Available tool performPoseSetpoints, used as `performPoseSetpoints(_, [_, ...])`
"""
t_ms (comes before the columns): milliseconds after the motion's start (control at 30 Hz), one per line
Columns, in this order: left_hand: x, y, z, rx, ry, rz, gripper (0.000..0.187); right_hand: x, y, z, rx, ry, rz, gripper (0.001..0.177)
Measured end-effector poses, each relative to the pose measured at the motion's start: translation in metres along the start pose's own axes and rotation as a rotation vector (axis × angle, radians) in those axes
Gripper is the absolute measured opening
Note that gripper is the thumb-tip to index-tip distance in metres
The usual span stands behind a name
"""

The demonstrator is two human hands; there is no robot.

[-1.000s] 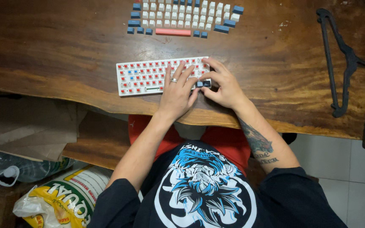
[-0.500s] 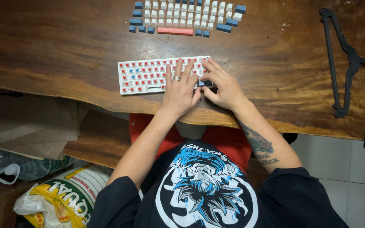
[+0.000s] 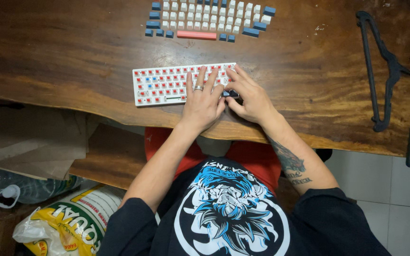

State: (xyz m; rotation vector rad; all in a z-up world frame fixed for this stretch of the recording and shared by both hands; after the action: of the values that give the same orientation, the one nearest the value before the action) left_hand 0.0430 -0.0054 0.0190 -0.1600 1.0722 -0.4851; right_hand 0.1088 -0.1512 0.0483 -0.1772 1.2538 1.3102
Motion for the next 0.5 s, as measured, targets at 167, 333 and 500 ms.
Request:
performPoseSetpoints(167, [-0.0006,-0.0006,0.0004,0.004,0.012,0.011,0.035,-0.0010,-0.0006,0.0008,0.018,0.003,0.014,0.028])
performPoseSetpoints(333, [-0.0010,-0.0010,0.0009,0.005,0.028,0.015,0.035,-0.0001,-0.0002,0.0003,0.027,0.018,-0.016,0.028])
performPoseSetpoints(500, [-0.0016,-0.0024,0.0008,0.012,0.025,0.012,0.034,0.0007,0.0005,-0.0007,0.003,0.054,-0.040,0.032])
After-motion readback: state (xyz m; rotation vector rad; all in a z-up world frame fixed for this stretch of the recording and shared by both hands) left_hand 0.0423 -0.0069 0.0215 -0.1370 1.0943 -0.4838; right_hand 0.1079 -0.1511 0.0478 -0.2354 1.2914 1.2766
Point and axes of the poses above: each hand's wrist, its own z-axis towards the middle knuckle, its own x-axis out of the palm, y = z × x, the point moved 5 cm from there along z, towards the middle knuckle, and after that the axes turned 3 degrees about -z, right-handed, at the moved point
